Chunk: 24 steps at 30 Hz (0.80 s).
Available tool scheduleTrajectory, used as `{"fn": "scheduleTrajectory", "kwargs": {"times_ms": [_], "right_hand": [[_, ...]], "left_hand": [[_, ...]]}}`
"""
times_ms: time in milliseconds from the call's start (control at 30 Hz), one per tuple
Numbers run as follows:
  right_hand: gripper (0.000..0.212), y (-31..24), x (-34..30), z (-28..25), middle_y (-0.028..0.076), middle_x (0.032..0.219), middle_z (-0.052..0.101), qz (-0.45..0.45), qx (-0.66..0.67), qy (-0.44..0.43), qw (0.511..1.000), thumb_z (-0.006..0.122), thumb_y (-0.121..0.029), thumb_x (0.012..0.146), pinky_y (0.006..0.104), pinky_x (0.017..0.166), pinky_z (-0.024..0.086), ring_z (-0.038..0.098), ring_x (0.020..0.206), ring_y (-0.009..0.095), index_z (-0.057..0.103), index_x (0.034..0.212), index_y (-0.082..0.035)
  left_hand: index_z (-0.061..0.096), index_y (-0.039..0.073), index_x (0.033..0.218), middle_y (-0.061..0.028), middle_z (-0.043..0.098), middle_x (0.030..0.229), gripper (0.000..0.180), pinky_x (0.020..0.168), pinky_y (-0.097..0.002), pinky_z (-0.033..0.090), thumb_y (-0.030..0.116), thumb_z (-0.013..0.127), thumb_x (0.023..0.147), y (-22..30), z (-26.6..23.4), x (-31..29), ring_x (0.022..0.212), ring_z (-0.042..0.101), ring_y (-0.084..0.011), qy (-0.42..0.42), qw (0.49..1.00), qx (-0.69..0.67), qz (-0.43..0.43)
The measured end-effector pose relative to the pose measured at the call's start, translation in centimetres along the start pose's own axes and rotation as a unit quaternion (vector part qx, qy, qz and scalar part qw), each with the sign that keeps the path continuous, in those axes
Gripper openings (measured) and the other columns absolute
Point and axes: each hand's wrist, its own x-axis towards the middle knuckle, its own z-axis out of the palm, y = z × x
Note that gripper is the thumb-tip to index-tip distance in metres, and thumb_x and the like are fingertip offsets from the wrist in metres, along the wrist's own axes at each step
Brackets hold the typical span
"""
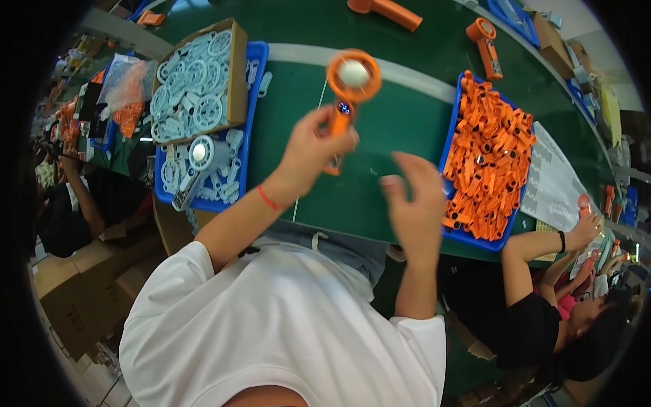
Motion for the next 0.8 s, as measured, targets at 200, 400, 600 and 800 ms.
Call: {"fn": "scheduleTrajectory", "kwargs": {"times_ms": [200,400,600,800], "right_hand": [[0.037,7.2,1.3,-5.6,0.016,0.102,0.056,0.115,-0.313,0.041,0.942,0.059,-0.018,0.081,0.0400,0.082,0.043,0.054,0.095,0.033,0.054,0.114,-0.002],[0.036,8.3,0.7,-2.6,0.014,0.094,0.054,0.109,-0.259,0.041,0.959,0.063,-0.010,0.075,0.0407,0.078,0.046,0.055,0.091,0.032,0.052,0.109,-0.007],[0.019,9.5,0.3,-2.8,0.014,0.084,0.054,0.136,-0.187,0.077,0.970,0.065,-0.011,0.076,0.0357,0.064,0.046,0.058,0.071,0.028,0.054,0.088,-0.002],[0.018,6.5,-0.5,-4.5,0.011,0.077,0.060,0.224,-0.127,0.168,0.951,0.056,-0.016,0.088,0.0274,0.058,0.045,0.056,0.061,0.016,0.053,0.097,-0.001]], "left_hand": [[0.065,0.001,0.090,-0.0187,0.066,0.085,0.050,0.070,-0.0383,0.051,0.045,0.046,0.076,7.5,-8.3,20.1,0.080,0.065,-0.0329,0.320,0.784,0.525,0.085],[0.069,0.012,0.086,-0.0043,0.067,0.081,0.054,0.050,-0.0312,0.050,0.061,0.048,0.079,11.7,-8.0,27.7,0.069,0.065,-0.0193,0.132,0.470,0.860,0.151],[0.030,0.008,0.136,-0.0156,0.064,0.099,0.076,0.083,-0.0424,0.046,0.063,0.038,0.083,7.5,5.8,27.6,0.062,0.064,-0.0226,-0.028,0.775,0.630,0.038],[0.055,0.014,0.112,-0.0179,0.061,0.102,0.045,0.083,-0.0430,0.046,0.047,0.047,0.083,3.1,7.1,28.4,0.095,0.060,-0.0336,0.117,0.845,0.518,0.066]]}}
